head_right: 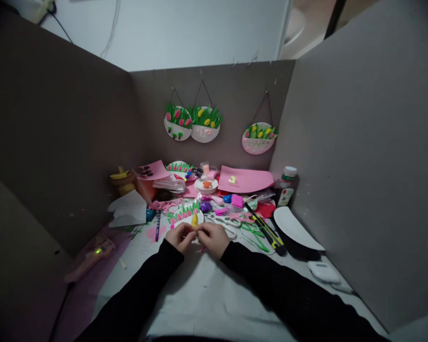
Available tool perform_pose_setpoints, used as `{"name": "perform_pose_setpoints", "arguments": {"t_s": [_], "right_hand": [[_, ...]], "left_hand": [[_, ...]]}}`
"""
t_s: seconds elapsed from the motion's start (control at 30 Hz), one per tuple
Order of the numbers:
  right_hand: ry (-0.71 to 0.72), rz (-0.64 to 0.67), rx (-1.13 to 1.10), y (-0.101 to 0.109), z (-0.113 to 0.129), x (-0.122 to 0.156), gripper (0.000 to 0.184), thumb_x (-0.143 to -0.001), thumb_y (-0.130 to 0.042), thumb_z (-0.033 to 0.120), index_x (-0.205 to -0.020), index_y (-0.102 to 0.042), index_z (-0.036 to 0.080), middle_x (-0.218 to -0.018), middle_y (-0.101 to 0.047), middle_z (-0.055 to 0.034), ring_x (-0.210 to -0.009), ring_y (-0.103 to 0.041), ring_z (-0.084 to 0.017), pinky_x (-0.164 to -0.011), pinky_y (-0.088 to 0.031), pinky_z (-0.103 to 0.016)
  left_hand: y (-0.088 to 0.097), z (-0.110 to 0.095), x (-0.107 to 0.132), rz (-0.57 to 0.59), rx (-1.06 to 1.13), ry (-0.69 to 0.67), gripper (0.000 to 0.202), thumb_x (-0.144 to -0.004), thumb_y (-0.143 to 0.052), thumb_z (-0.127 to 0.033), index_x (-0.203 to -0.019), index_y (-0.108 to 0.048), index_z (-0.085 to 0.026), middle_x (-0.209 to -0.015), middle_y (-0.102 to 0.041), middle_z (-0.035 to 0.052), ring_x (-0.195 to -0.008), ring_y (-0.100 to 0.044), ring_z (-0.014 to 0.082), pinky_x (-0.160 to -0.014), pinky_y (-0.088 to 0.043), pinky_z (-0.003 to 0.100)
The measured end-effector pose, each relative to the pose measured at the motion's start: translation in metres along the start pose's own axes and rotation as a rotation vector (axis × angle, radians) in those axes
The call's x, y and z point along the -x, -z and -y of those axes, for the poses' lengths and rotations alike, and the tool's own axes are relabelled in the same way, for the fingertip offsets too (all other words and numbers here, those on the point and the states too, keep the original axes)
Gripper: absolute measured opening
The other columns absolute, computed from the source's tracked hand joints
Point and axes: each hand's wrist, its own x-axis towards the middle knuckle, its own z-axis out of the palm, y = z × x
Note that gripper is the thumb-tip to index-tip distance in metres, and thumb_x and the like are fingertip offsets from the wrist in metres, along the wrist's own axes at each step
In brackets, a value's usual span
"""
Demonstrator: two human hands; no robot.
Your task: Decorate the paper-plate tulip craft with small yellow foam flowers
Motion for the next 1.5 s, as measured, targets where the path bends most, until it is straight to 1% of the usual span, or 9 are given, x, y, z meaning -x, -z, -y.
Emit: {"name": "perform_pose_setpoints", "arguments": {"t_s": [0.23,0.47,0.57,0.67,0.77,0.9,1.17,1.27,1.5], "right_hand": [[0.116,-0.004,0.118,-0.002,0.003,0.002,0.012,-0.078,-0.045,0.015,-0.074,-0.056,0.018,-0.065,-0.056,0.0016,-0.062,-0.051,-0.012,-0.058,-0.038,-0.023],[0.010,0.035,0.008,-0.007,0.000,0.002,0.012,-0.080,-0.042,0.018,-0.072,-0.050,0.018,-0.060,-0.051,0.0039,-0.056,-0.047,-0.010,-0.053,-0.038,-0.020],[0.025,0.050,0.003,-0.005,0.004,0.002,0.003,-0.074,-0.052,0.020,-0.075,-0.053,0.017,-0.065,-0.053,0.0032,-0.058,-0.049,-0.010,-0.052,-0.039,-0.020],[0.044,0.056,0.031,-0.002,0.006,0.002,0.013,-0.065,-0.062,0.018,-0.076,-0.055,0.017,-0.066,-0.055,0.0030,-0.058,-0.051,-0.010,-0.052,-0.040,-0.020],[0.010,0.070,-0.010,-0.001,0.003,0.001,0.006,-0.070,-0.057,0.018,-0.076,-0.058,0.017,-0.065,-0.057,0.0024,-0.057,-0.052,-0.010,-0.050,-0.040,-0.020],[-0.006,0.076,-0.077,0.000,-0.004,0.000,0.013,-0.079,-0.048,0.022,-0.077,-0.060,0.017,-0.063,-0.059,0.0018,-0.058,-0.054,-0.011,-0.051,-0.041,-0.020],[0.147,0.012,0.185,-0.003,0.002,0.004,0.009,-0.076,-0.050,0.016,-0.071,-0.057,0.018,-0.066,-0.058,0.0003,-0.062,-0.052,-0.013,-0.059,-0.039,-0.024],[0.209,0.014,0.243,-0.004,0.004,0.006,0.009,-0.080,-0.047,0.018,-0.076,-0.054,0.018,-0.071,-0.057,-0.0011,-0.066,-0.052,-0.014,-0.063,-0.038,-0.025],[0.163,-0.030,0.313,-0.003,0.006,0.005,0.010,-0.083,-0.041,0.020,-0.078,-0.050,0.018,-0.069,-0.053,-0.0005,-0.065,-0.050,-0.014,-0.060,-0.036,-0.024]], "left_hand": [[0.002,-0.003,0.002,-0.032,-0.102,-0.103,0.017,-0.076,-0.048,-0.031,-0.067,-0.055,-0.018,-0.057,-0.060,0.0002,-0.052,-0.055,0.0123,-0.049,-0.043,0.023],[0.003,0.003,-0.001,-0.005,-0.139,-0.107,0.015,-0.076,-0.045,-0.027,-0.067,-0.053,-0.019,-0.053,-0.057,-0.0011,-0.051,-0.053,0.0128,-0.050,-0.039,0.024],[0.004,0.002,-0.001,0.006,-0.195,-0.131,0.015,-0.076,-0.045,-0.026,-0.067,-0.054,-0.019,-0.055,-0.056,-0.0008,-0.051,-0.050,0.0124,-0.050,-0.037,0.024],[0.005,0.001,-0.001,0.030,-0.210,-0.153,0.015,-0.077,-0.045,-0.027,-0.070,-0.056,-0.019,-0.057,-0.057,-0.0005,-0.051,-0.048,0.0115,-0.050,-0.035,0.024],[0.006,0.002,-0.001,0.054,-0.195,-0.172,0.015,-0.077,-0.045,-0.027,-0.070,-0.056,-0.019,-0.057,-0.055,-0.0009,-0.050,-0.046,0.0109,-0.049,-0.034,0.023],[0.006,0.001,0.000,0.068,-0.189,-0.204,0.017,-0.079,-0.042,-0.027,-0.071,-0.055,-0.019,-0.059,-0.055,-0.0002,-0.051,-0.046,0.0112,-0.050,-0.035,0.023],[0.010,-0.008,0.004,0.127,-0.188,-0.182,0.023,-0.077,-0.049,-0.036,-0.063,-0.046,-0.018,-0.058,-0.049,-0.0008,-0.054,-0.045,0.0116,-0.052,-0.034,0.023],[0.011,-0.008,0.003,0.091,-0.222,-0.171,0.025,-0.079,-0.046,-0.035,-0.060,-0.046,-0.018,-0.055,-0.047,-0.0014,-0.052,-0.043,0.0114,-0.051,-0.032,0.024],[0.009,-0.006,0.001,0.068,-0.189,-0.241,0.028,-0.083,-0.039,-0.034,-0.065,-0.052,-0.017,-0.059,-0.052,0.0003,-0.054,-0.045,0.0111,-0.054,-0.035,0.024]]}}
